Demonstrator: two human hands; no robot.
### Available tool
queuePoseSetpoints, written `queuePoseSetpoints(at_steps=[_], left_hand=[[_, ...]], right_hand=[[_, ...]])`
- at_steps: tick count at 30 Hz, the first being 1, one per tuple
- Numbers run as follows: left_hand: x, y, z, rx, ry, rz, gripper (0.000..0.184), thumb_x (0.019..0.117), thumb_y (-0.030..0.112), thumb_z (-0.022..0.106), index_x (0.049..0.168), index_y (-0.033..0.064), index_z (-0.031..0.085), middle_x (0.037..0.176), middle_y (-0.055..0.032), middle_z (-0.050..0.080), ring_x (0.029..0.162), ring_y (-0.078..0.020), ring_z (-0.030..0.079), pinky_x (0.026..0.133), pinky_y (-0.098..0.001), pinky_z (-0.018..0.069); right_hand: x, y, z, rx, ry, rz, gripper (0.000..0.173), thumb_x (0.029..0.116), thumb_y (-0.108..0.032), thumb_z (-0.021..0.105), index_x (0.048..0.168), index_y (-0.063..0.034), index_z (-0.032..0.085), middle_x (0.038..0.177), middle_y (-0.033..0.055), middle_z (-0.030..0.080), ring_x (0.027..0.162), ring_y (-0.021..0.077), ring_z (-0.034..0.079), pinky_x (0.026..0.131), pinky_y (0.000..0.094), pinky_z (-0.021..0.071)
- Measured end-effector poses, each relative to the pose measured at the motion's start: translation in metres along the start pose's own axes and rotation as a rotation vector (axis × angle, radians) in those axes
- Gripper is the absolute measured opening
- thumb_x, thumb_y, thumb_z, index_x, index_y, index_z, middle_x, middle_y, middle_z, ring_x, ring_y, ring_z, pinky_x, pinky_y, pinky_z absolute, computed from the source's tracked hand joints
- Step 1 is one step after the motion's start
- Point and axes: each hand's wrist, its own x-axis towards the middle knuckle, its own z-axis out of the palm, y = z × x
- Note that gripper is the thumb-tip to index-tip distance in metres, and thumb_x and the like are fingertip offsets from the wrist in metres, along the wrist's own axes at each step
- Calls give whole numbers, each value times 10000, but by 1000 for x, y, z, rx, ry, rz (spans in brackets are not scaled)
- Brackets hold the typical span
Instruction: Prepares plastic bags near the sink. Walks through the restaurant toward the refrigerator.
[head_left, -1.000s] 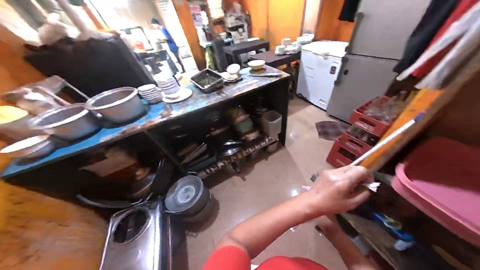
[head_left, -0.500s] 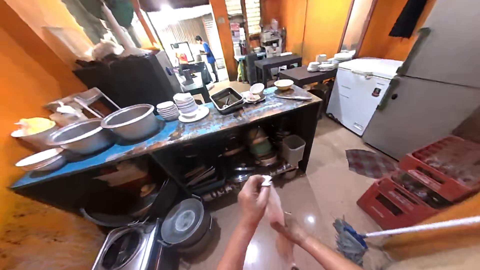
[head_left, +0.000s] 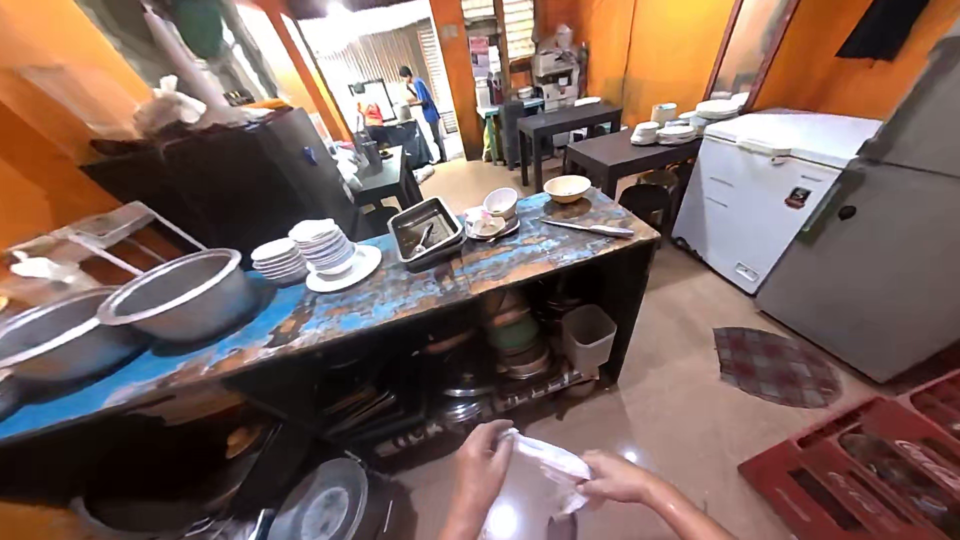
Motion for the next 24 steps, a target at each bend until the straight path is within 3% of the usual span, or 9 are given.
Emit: queuePoseSetpoints(at_steps=[2, 5, 10, 15, 17, 19, 20, 22, 24], left_hand=[[38, 5, 33, -29, -62, 32, 181, 929, 97, 664, 1061, 26, 765, 1001, -104, 746, 887, -166, 712, 842, -357, 587], [98, 19, 87, -89, -184, 79, 174, 946, 109, 659, 1059, 24, 760, 1024, -105, 748, 945, -175, 714, 890, -372, 579], [198, 50, 188, -116, -418, 243, 206, 985, 117, 631, 1104, -8, 743, 1051, -164, 743, 990, -257, 723, 940, -426, 569], [278, 80, 293, -220, -722, 64, 274, 1027, 175, 594, 1193, -18, 695, 1092, -179, 712, 980, -250, 701, 941, -428, 554], [307, 89, 343, -347, -781, -40, 273, 1030, 177, 602, 1207, -17, 674, 1052, -157, 707, 874, -207, 700, 852, -392, 585], [335, 100, 402, -485, -799, -142, 260, 1016, 174, 624, 1191, -12, 670, 974, -110, 698, 769, -140, 659, 757, -329, 568], [345, 109, 431, -557, -806, -193, 254, 1014, 167, 625, 1183, -19, 663, 942, -85, 683, 730, -105, 632, 718, -289, 555], [360, 130, 485, -688, -832, -332, 252, 1027, 143, 605, 1198, -41, 626, 925, -62, 666, 693, -70, 604, 678, -248, 539], [370, 153, 534, -776, -861, -490, 208, 1047, 126, 564, 1185, -25, 602, 883, -44, 660, 683, -70, 597, 661, -251, 528]], right_hand=[[1, 24, -33, -13, 81, 11, 351, 983, -150, 673, 1245, 83, 660, 1265, 279, 639, 1216, 387, 604, 1106, 514, 438], [-4, 68, -80, -77, 270, 70, 326, 964, -201, 692, 1177, 45, 708, 1221, 244, 665, 1160, 376, 636, 1052, 531, 490], [-44, 83, -183, -298, 540, 336, 313, 941, -119, 718, 1201, 54, 716, 1267, 302, 639, 1210, 454, 608, 1072, 575, 471], [-95, 121, -284, -300, 712, 352, 248, 924, -56, 708, 1135, 74, 729, 1160, 309, 682, 1114, 484, 652, 1005, 655, 487], [-111, 141, -328, -112, 781, 274, 210, 892, -70, 726, 1065, 47, 752, 1071, 228, 722, 1028, 369, 692, 952, 582, 533], [-117, 157, -367, 241, 906, 194, 158, 853, -45, 707, 1001, -5, 747, 913, 70, 743, 846, 146, 707, 817, 371, 597], [-114, 163, -383, 459, 993, 125, 145, 846, -1, 664, 976, -12, 727, 845, 23, 740, 765, 87, 703, 739, 297, 609], [-98, 177, -419, 815, 1156, -11, 148, 882, 56, 595, 972, -2, 697, 814, 17, 750, 714, 81, 711, 684, 263, 616], [-79, 189, -464, 964, 1301, -58, 105, 944, 57, 588, 987, 19, 675, 812, 35, 741, 705, 95, 709, 677, 268, 617]])
